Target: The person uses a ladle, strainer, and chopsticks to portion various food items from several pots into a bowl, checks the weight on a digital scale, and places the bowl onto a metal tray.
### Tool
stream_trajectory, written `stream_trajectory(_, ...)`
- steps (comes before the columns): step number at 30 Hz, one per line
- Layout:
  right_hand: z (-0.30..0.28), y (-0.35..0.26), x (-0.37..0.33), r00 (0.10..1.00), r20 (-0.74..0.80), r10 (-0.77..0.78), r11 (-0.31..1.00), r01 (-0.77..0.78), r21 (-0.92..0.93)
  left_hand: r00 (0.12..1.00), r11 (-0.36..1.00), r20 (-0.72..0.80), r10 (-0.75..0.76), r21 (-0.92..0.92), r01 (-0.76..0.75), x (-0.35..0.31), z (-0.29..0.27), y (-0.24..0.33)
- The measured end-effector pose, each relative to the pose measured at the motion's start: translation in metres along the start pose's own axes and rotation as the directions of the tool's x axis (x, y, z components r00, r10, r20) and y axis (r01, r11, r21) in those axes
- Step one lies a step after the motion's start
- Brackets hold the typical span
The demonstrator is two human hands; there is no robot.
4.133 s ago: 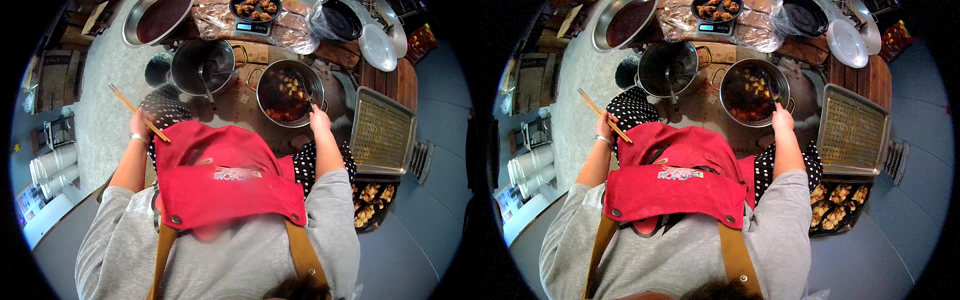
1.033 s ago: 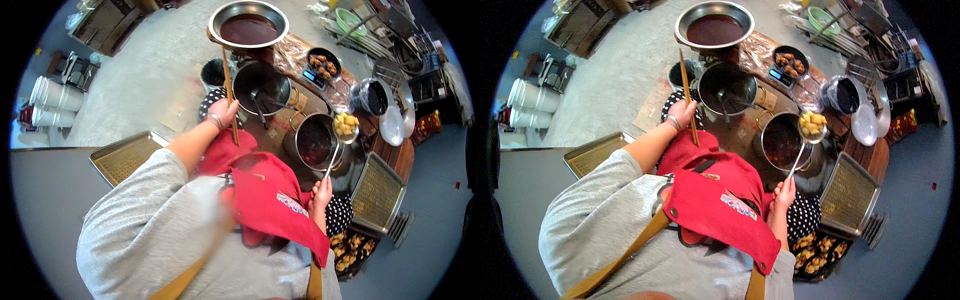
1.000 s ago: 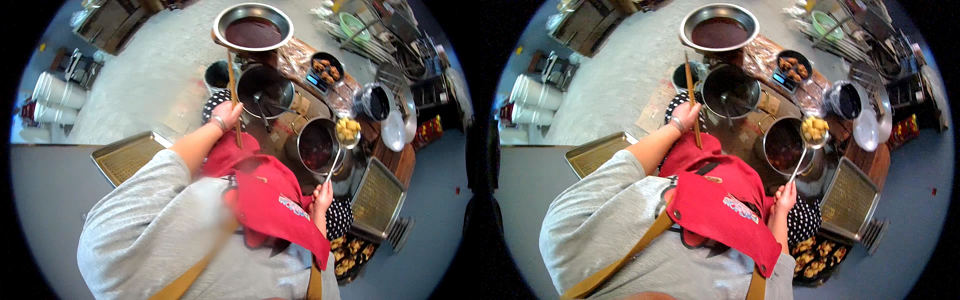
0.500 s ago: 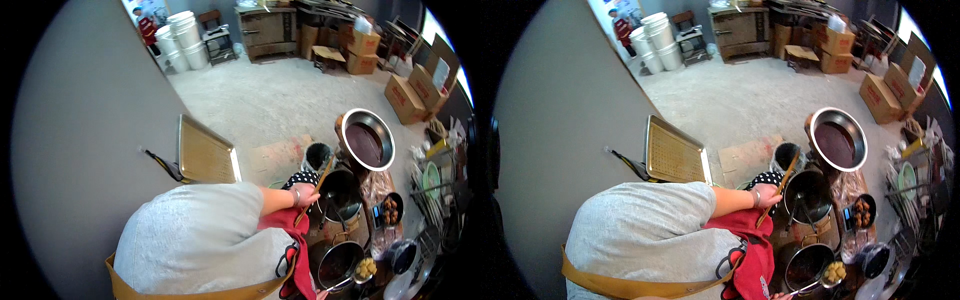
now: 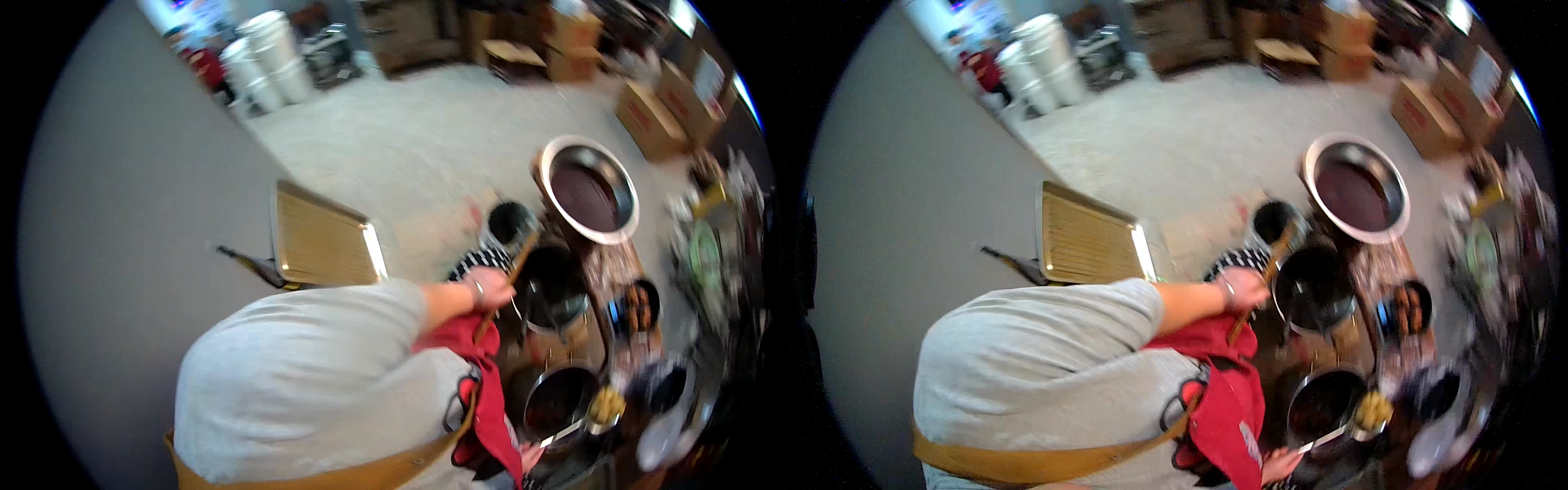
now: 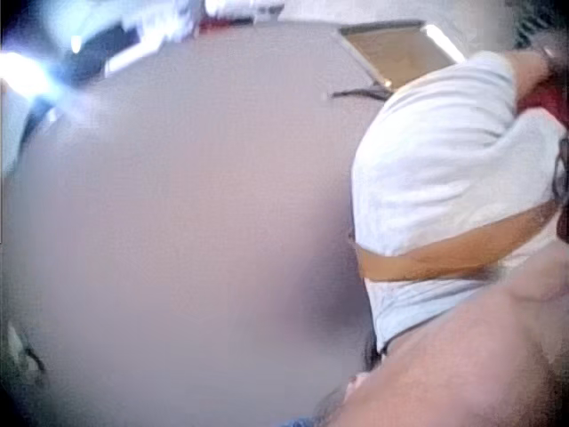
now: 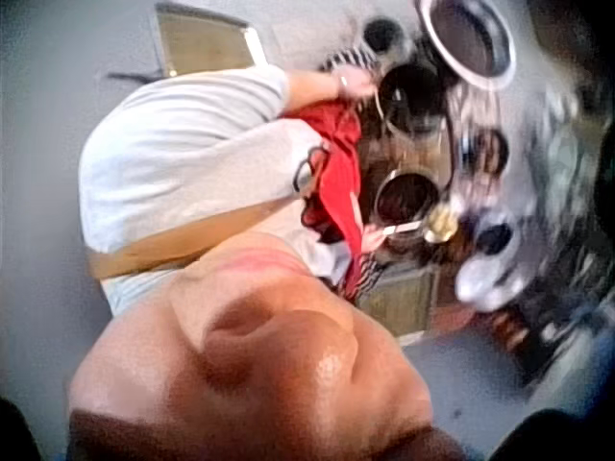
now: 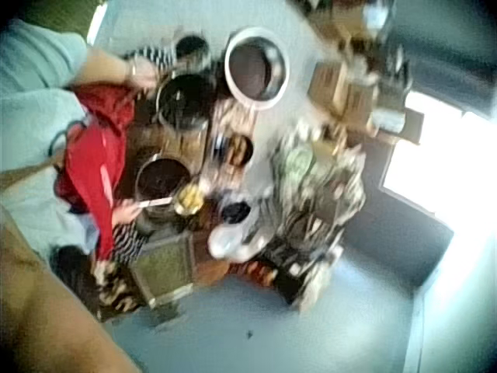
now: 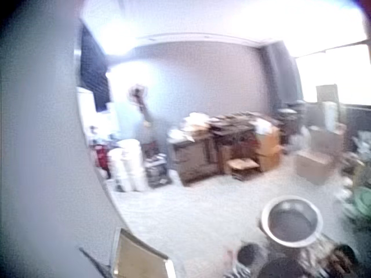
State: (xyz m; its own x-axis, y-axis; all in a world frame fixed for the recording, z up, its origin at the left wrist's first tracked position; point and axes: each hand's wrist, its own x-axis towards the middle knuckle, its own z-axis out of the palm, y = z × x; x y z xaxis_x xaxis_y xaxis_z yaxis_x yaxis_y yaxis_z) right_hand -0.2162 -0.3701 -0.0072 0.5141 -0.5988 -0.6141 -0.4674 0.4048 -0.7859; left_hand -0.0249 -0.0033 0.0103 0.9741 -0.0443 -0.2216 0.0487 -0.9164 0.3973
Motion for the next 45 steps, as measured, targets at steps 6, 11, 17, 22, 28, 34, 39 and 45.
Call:
stream_trajectory(6,-0.040,0.012,0.003,0.994,0.090,0.066,0.994,-0.057,-0.094,0.984,0.986,-0.072,0.163,-0.017,-0.164,-0.004,-0.006,0.027)
stream_trajectory(11,-0.036,0.004,-0.015,0.990,0.135,0.043,0.996,-0.031,-0.085,0.989,0.997,-0.124,0.077,0.011,-0.076,0.002,0.016,0.020)
stream_trajectory(17,0.027,-0.080,0.024,0.959,0.219,-0.182,0.982,0.190,-0.016,0.989,0.996,-0.116,0.087,0.005,-0.087,-0.002,0.007,0.020)
stream_trajectory(22,0.088,-0.124,0.111,0.885,0.282,-0.369,0.901,0.416,-0.125,0.992,0.998,-0.114,0.058,-0.033,-0.062,0.002,0.008,0.019)
stream_trajectory(28,0.138,-0.145,0.138,0.708,0.229,-0.668,0.341,0.565,-0.751,0.982,0.998,-0.179,0.053,-0.018,-0.058,-0.004,0.003,0.012)
stream_trajectory(34,0.132,-0.137,0.177,0.674,0.147,-0.724,0.501,0.660,-0.560,0.985,0.996,-0.155,0.073,-0.035,-0.080,0.002,0.005,0.009)
stream_trajectory(39,0.118,-0.142,0.137,0.918,0.174,-0.356,0.933,0.358,0.021,0.988,0.997,-0.148,0.045,-0.056,-0.054,-0.002,0.000,0.014)
stream_trajectory(45,0.051,-0.103,0.066,0.955,0.184,-0.235,0.963,0.203,0.175,0.983,0.996,-0.170,0.071,-0.043,-0.079,-0.001,0.006,0.013)
